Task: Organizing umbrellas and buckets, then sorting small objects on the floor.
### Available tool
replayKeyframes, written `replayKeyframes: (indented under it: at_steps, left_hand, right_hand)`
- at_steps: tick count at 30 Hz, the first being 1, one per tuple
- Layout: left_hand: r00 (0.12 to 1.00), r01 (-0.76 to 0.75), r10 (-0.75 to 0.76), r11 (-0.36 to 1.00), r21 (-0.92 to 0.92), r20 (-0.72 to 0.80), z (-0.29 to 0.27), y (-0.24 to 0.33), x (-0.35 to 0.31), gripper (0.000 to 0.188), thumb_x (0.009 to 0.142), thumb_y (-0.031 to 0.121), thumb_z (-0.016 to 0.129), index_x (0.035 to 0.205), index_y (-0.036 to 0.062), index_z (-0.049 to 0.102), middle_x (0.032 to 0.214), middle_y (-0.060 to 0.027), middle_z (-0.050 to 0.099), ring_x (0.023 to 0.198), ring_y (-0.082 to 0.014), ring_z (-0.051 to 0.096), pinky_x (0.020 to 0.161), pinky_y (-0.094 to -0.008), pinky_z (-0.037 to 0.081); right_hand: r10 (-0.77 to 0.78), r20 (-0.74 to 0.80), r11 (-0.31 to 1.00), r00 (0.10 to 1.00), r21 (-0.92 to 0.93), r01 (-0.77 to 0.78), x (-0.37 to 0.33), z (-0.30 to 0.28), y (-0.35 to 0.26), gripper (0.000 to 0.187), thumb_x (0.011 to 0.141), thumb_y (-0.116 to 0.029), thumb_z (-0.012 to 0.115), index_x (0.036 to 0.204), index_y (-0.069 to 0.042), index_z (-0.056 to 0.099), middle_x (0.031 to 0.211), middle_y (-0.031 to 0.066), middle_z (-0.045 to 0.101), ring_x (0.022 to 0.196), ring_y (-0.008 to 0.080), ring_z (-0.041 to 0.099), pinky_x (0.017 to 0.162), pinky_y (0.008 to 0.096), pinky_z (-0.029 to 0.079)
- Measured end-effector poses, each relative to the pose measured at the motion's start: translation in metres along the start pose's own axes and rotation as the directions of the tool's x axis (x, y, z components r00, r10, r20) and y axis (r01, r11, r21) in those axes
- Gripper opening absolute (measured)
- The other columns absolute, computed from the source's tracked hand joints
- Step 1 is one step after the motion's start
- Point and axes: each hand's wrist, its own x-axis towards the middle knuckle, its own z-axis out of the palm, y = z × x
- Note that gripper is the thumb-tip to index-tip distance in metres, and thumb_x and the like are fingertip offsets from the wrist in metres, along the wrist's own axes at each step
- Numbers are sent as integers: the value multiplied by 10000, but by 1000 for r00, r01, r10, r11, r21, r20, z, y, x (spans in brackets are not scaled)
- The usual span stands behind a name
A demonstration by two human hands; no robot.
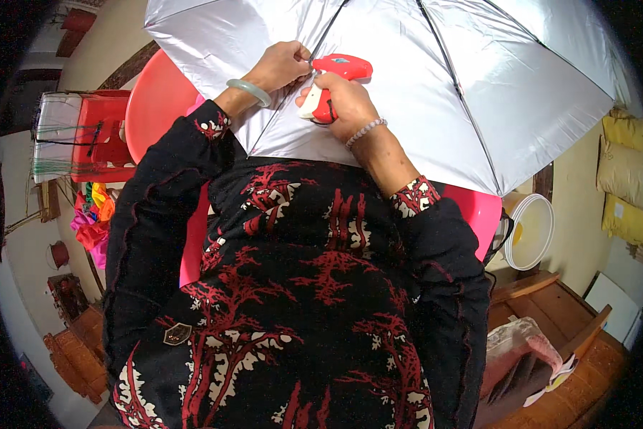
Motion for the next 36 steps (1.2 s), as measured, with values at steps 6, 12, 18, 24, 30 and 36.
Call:
replayKeyframes:
  at_steps: [6, 12, 18, 24, 30, 36]
  left_hand:
    - [997, -45, 49, 997, 57, -57, 3, -2, 2, 218, 699, 128, 636, 855, -17, 591, 713, -94, 622, 611, -154, 597, 573, -268, 485]
    - [994, -77, 85, 992, 102, -73, 3, -1, 2, 246, 700, 126, 636, 886, -26, 584, 708, -97, 618, 618, -160, 600, 580, -275, 488]
    - [990, -100, 106, 992, 71, -95, 9, -6, -2, 190, 717, 99, 590, 858, -28, 584, 680, -92, 607, 564, -159, 578, 526, -271, 474]
    - [1000, -5, 5, 993, -116, -1, 4, 2, -3, 119, 745, 70, 521, 805, -17, 574, 615, -73, 584, 502, -139, 548, 466, -267, 451]
    - [997, 69, -60, 983, -171, 55, -2, 12, -3, 118, 761, 51, 469, 781, -23, 559, 586, -60, 567, 478, -123, 529, 440, -262, 437]
    - [997, 73, -63, 973, -218, 54, 0, 7, -1, 128, 764, 55, 464, 779, -29, 558, 590, -56, 566, 480, -119, 525, 436, -257, 435]
  right_hand:
    - [10, 8, 1000, 1000, 13, -10, 4, -1, 0, 340, 839, -100, 486, 1138, 37, 401, 916, 207, 575, 790, 303, 616, 677, 410, 536]
    - [21, 71, 998, 997, 51, -25, 6, -6, -1, 337, 834, -104, 492, 1131, 30, 408, 903, 197, 576, 786, 300, 613, 685, 419, 532]
    - [79, 78, 994, 994, 66, -84, 7, -12, -1, 319, 824, -106, 503, 1108, 14, 421, 894, 187, 577, 787, 298, 613, 696, 431, 529]
    - [104, 69, 992, 992, 66, -109, 5, -14, -6, 297, 813, -103, 512, 1082, -7, 429, 892, 183, 579, 790, 301, 615, 692, 453, 529]
    - [101, 48, 994, 994, 44, -103, 4, -14, -8, 302, 809, -105, 521, 1081, -12, 427, 907, 185, 577, 796, 302, 616, 697, 464, 530]
    - [96, 45, 994, 994, 47, -98, 2, -14, -7, 307, 807, -101, 523, 1083, -10, 424, 921, 191, 575, 791, 301, 618, 686, 466, 532]
